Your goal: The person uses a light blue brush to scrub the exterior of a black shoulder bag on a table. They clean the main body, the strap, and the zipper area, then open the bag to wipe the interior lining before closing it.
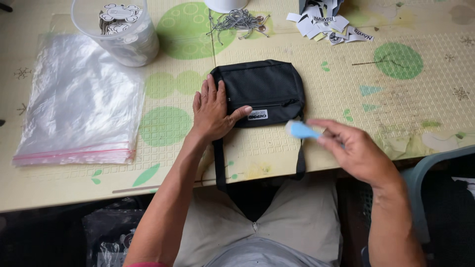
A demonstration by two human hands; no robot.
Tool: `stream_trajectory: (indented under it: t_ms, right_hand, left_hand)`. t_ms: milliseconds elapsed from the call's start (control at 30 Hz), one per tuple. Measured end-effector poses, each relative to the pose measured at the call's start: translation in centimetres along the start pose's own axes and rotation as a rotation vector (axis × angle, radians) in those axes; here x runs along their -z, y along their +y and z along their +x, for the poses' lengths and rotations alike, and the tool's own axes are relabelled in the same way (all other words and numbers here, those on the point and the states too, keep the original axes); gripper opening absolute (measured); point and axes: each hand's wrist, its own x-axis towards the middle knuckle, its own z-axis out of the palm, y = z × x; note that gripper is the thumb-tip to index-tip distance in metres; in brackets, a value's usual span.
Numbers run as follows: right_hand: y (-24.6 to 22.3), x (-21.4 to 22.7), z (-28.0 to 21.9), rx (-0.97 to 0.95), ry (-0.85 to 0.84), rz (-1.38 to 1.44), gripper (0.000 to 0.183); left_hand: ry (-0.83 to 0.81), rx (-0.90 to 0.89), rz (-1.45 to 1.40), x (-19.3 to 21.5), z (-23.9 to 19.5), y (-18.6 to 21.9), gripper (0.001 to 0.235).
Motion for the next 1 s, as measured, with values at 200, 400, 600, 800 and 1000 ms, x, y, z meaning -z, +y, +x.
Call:
stream_trajectory:
  t_ms: [200,400,600,800,1000]
  right_hand:
    - [1.7,-0.7,8.2,0.219,0.407,-0.232,0.039]
    - [-2.3,-5.5,20.6,0.474,0.306,-0.262,0.030]
    - [-6.4,-6.6,24.8,0.286,0.020,-0.342,0.033]
    - [-5.1,0.2,20.0,-0.063,-0.056,-0.566,0.038]
    - [-7.3,4.4,10.3,-0.342,-0.033,-0.545,0.038]
  left_hand:
    - [-0.009,-0.011,0.008,2.7,-2.2,2.5,0.104]
    - [0.020,0.005,0.114,1.2,-1.3,1.6,0.106]
    - [0.011,0.012,0.131,1.1,-1.0,1.7,0.108]
    - [0.031,0.005,0.144,0.7,-1.3,1.5,0.109]
    - [0.050,-0.001,0.150,0.8,-1.4,1.8,0.108]
